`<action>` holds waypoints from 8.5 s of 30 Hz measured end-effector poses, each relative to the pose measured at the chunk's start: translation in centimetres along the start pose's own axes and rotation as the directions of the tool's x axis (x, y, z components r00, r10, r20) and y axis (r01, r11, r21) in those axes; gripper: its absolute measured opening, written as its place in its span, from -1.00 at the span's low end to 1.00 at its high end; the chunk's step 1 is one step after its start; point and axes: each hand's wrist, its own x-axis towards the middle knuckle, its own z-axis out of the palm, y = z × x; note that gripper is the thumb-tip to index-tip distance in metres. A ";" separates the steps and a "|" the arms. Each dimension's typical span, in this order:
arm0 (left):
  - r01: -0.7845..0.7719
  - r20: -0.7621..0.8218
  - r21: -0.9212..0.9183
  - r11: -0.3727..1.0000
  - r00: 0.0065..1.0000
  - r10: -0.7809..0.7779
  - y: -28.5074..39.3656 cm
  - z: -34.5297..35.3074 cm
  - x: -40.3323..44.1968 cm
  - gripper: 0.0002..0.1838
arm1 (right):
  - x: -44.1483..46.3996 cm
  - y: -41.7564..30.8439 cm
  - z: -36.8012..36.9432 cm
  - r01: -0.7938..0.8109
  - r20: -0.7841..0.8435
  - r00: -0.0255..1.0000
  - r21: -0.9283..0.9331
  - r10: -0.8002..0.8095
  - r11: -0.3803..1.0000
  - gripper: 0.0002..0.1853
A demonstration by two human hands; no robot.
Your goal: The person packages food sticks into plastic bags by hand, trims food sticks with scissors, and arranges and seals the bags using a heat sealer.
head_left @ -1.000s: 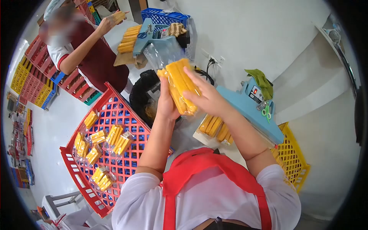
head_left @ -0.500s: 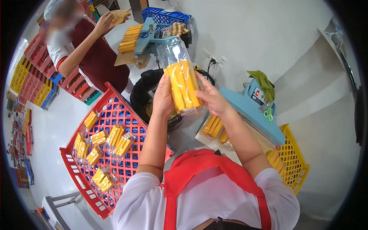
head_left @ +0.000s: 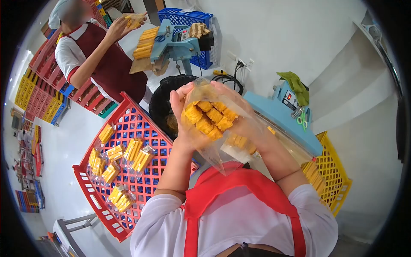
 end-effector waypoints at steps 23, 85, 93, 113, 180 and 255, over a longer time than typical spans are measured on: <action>0.413 0.237 -0.906 0.095 0.680 -0.694 1.2 1.9 1.0 -0.45 | 4.9 -3.6 -3.1 0.145 0.232 0.967 -0.166 -0.105 0.975 -0.36; 0.673 0.068 -0.607 0.423 0.574 -0.816 -2.9 -3.1 3.0 -0.50 | 6.2 4.8 0.5 -0.732 0.431 0.642 0.592 0.635 0.338 -0.59; 0.313 0.255 -0.950 0.009 0.789 -0.559 -5.5 -4.0 1.8 -0.48 | 4.3 4.0 1.6 -0.530 0.361 0.703 0.841 0.612 0.113 -0.54; 0.489 0.214 -0.848 0.207 0.671 -0.710 -4.4 1.1 2.0 -0.56 | 6.1 5.7 -1.7 -0.271 -0.024 0.961 0.097 0.275 0.958 -0.60; 0.672 0.626 -0.035 0.740 0.592 -0.508 -1.3 24.6 -12.8 -0.95 | -28.6 -6.7 -11.0 -0.548 -0.736 0.312 0.377 0.601 0.746 -0.96; 0.996 0.656 0.004 0.087 0.063 -0.752 -3.6 26.3 -13.7 -0.61 | -30.5 -3.2 -13.2 -0.453 -0.668 0.183 0.594 0.721 0.665 -0.71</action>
